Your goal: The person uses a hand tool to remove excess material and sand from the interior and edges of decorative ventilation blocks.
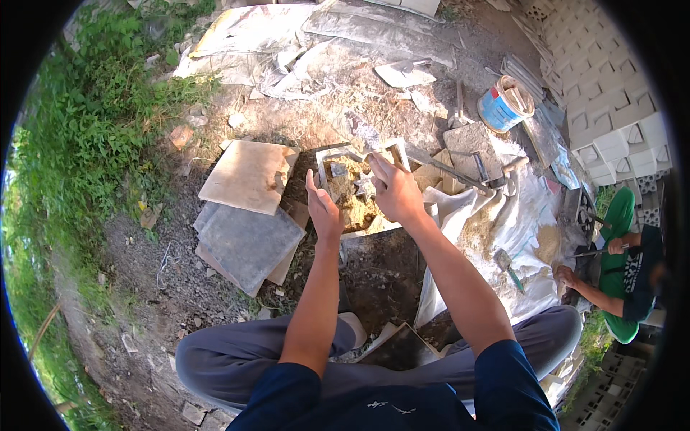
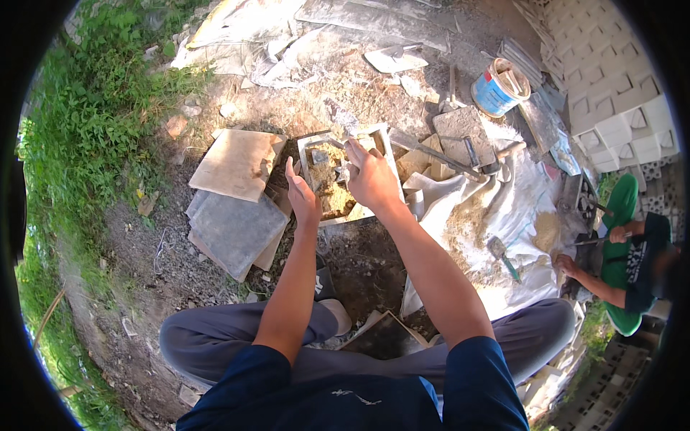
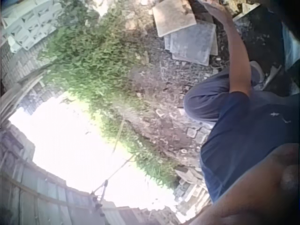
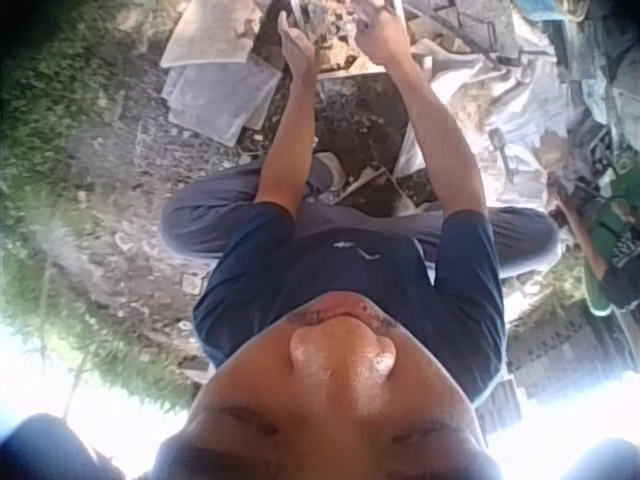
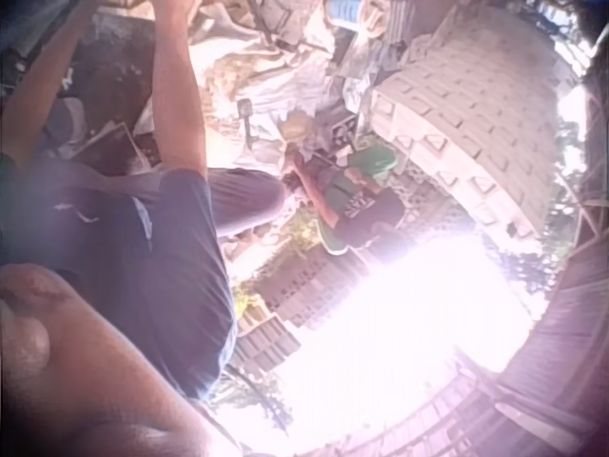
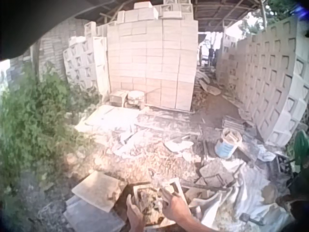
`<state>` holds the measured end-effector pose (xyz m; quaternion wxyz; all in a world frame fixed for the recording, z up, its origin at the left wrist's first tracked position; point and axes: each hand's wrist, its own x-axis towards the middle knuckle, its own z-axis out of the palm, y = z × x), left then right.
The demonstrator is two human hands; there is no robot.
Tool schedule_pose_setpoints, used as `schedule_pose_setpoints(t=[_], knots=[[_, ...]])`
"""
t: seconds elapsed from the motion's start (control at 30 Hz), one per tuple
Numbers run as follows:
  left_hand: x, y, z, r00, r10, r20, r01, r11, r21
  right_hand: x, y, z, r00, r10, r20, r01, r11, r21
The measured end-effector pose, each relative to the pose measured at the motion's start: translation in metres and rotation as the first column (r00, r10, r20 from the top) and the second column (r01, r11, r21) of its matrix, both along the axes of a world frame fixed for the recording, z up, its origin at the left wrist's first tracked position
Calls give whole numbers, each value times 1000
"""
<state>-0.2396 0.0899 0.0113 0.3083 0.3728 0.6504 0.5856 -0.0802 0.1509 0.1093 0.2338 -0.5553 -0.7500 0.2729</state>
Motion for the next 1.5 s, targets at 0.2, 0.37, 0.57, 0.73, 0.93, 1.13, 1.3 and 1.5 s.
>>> schedule_pose_setpoints(t=[0.2, 0.37, 0.57, 0.73, 0.93, 1.13, 1.3, 1.5], knots=[[0, 7, -13, 987, 93, -131, -81, 992, 93, -46, -15, -12, 988, -96, 118, 116, 978, -171], [1, 4, -4, 984, 86, -155, -77, 995, 58, -5, -18, -10, 954, -210, 214, 271, 910, -314], [0, 4, -4, 987, 79, -142, -71, 996, 63, 20, -10, 6, 963, -185, 196, 225, 953, -205], [7, 8, -5, 982, 88, -168, -75, 994, 82, 31, -2, -13, 988, -39, 148, 68, 979, -193], [-3, 10, -12, 957, 96, -275, -91, 995, 31, 74, -37, -1, 996, -24, 89, 25, 1000, -7], [-1, 11, -15, 953, 56, -297, -55, 998, 11, 106, -61, 29, 965, -123, 232, 149, 984, -97], [-1, 11, -20, 950, 75, -303, -83, 996, -14, 118, -71, 36, 966, 82, 246, -51, 990, -131], [2, 11, -15, 956, 61, -287, -85, 994, -72, 126, -64, 13, 971, 68, 228, -76, 997, 30]])
